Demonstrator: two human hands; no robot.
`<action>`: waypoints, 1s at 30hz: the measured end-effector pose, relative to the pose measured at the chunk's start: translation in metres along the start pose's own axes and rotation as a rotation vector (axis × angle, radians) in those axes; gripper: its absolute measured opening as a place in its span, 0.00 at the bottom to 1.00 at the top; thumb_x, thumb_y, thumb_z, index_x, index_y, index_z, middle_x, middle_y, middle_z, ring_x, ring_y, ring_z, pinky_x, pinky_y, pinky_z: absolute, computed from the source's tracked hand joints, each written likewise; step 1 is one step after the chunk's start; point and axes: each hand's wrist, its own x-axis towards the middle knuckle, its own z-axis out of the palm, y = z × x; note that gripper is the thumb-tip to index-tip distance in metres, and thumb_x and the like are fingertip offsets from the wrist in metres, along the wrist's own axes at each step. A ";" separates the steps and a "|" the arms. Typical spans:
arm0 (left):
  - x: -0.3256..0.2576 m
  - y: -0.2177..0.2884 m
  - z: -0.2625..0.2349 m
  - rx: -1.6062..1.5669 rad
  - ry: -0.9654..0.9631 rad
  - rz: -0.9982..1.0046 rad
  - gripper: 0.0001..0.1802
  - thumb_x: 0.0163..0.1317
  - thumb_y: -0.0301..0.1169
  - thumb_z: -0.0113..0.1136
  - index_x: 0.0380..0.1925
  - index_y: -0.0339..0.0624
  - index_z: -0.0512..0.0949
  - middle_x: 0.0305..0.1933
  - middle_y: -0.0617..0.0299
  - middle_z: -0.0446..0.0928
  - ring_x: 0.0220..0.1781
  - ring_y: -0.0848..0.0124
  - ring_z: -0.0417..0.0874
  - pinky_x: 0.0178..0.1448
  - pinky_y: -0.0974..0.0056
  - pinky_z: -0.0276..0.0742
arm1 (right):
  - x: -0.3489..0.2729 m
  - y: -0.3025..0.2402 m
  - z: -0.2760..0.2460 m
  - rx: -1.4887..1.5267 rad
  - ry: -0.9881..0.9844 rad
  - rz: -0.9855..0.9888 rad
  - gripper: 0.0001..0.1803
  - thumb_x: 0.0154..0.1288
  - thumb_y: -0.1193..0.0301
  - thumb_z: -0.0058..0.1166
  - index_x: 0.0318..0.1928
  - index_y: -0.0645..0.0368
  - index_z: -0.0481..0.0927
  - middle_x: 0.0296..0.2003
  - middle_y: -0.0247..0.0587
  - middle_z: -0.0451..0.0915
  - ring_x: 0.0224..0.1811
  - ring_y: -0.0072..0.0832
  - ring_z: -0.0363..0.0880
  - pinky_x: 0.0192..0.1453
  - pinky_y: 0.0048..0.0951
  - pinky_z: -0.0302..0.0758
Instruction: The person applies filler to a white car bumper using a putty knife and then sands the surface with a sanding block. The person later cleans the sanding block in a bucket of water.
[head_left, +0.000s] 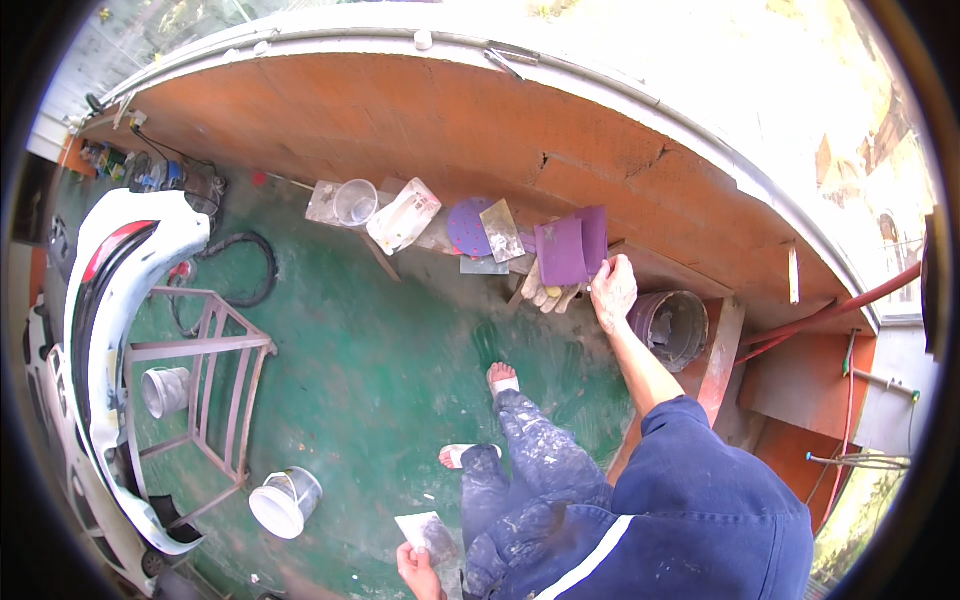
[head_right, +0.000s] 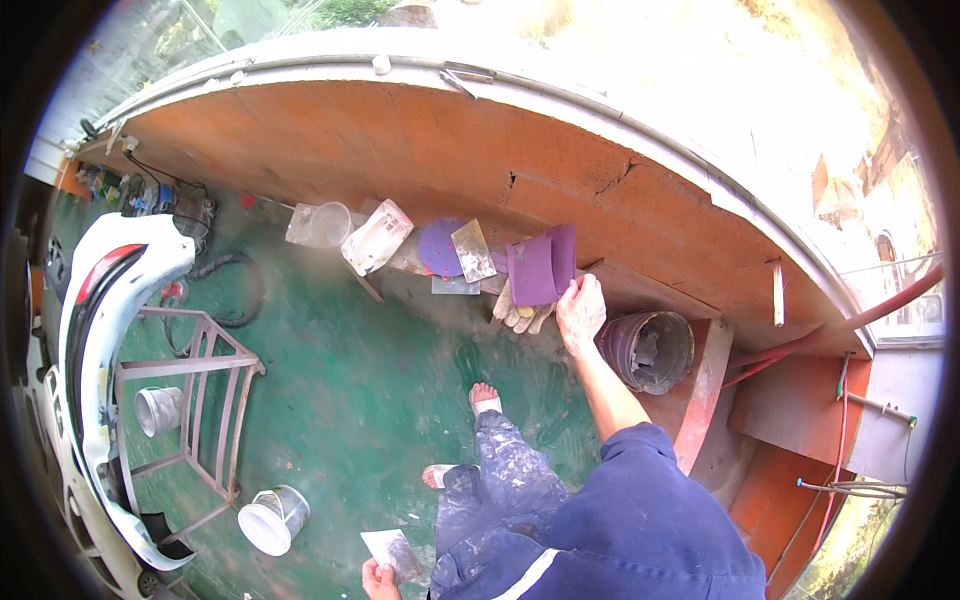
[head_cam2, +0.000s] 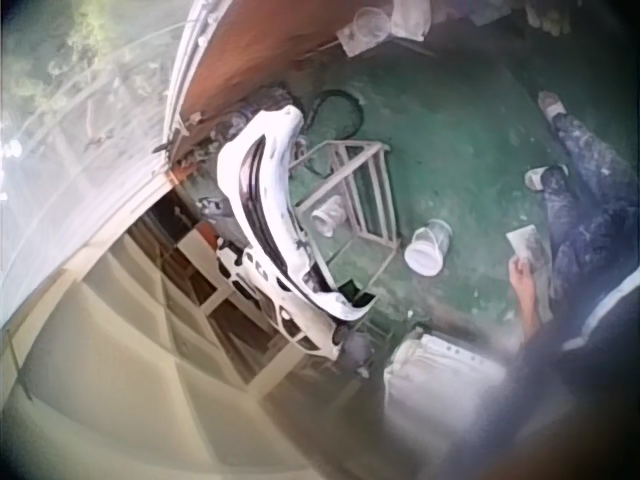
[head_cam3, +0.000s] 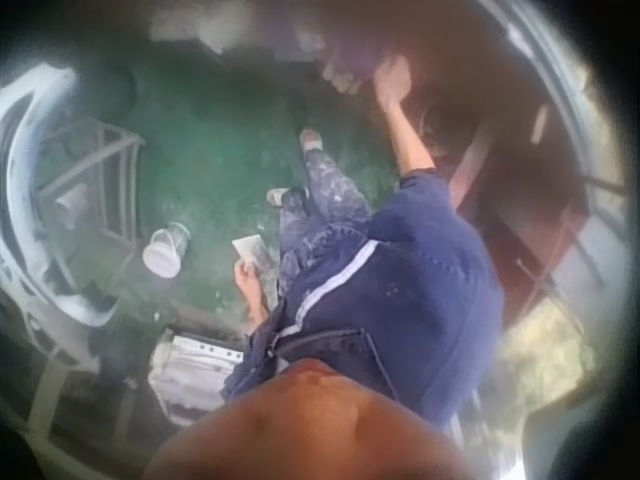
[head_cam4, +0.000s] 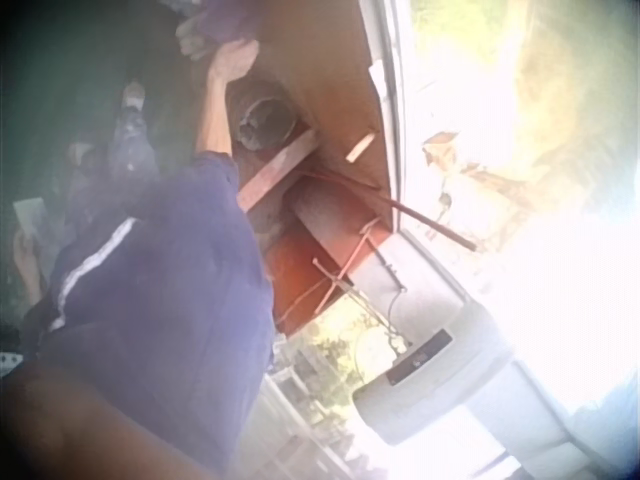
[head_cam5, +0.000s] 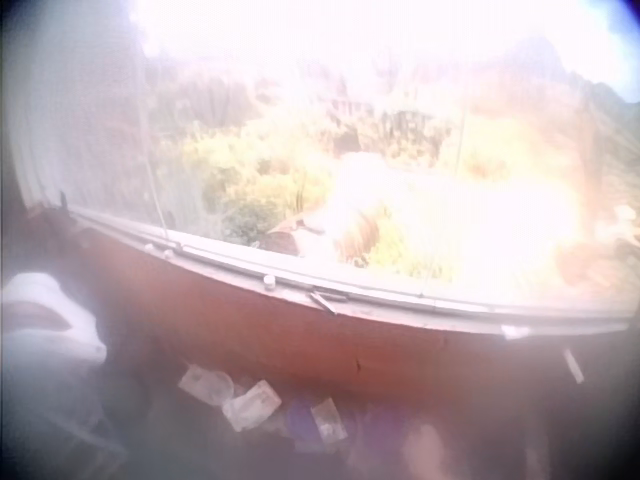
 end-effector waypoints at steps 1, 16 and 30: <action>0.001 0.000 -0.001 0.006 0.003 0.002 0.12 0.72 0.27 0.58 0.52 0.35 0.77 0.45 0.63 0.79 0.46 0.73 0.77 0.52 0.66 0.75 | 0.002 -0.009 -0.011 0.008 0.054 -0.062 0.04 0.67 0.72 0.57 0.39 0.56 0.76 0.33 0.48 0.79 0.41 0.50 0.81 0.44 0.47 0.78; 0.070 -0.016 0.021 -1.075 -0.589 0.184 0.27 0.76 0.40 0.36 0.60 0.29 0.71 0.29 0.43 0.81 0.13 0.71 0.67 0.22 0.65 0.63 | -0.126 -0.192 -0.155 1.408 -1.270 0.422 0.03 0.74 0.76 0.55 0.43 0.60 0.74 0.29 0.41 0.80 0.24 0.29 0.80 0.30 0.30 0.79; 0.054 -0.088 -0.145 -1.092 -0.083 0.407 0.18 0.77 0.41 0.57 0.53 0.38 0.79 0.36 0.66 0.82 0.27 0.83 0.71 0.30 0.77 0.65 | -0.402 -0.362 -0.267 0.942 -1.615 -0.722 0.05 0.71 0.81 0.59 0.37 0.63 0.76 0.27 0.32 0.80 0.27 0.15 0.78 0.32 0.21 0.74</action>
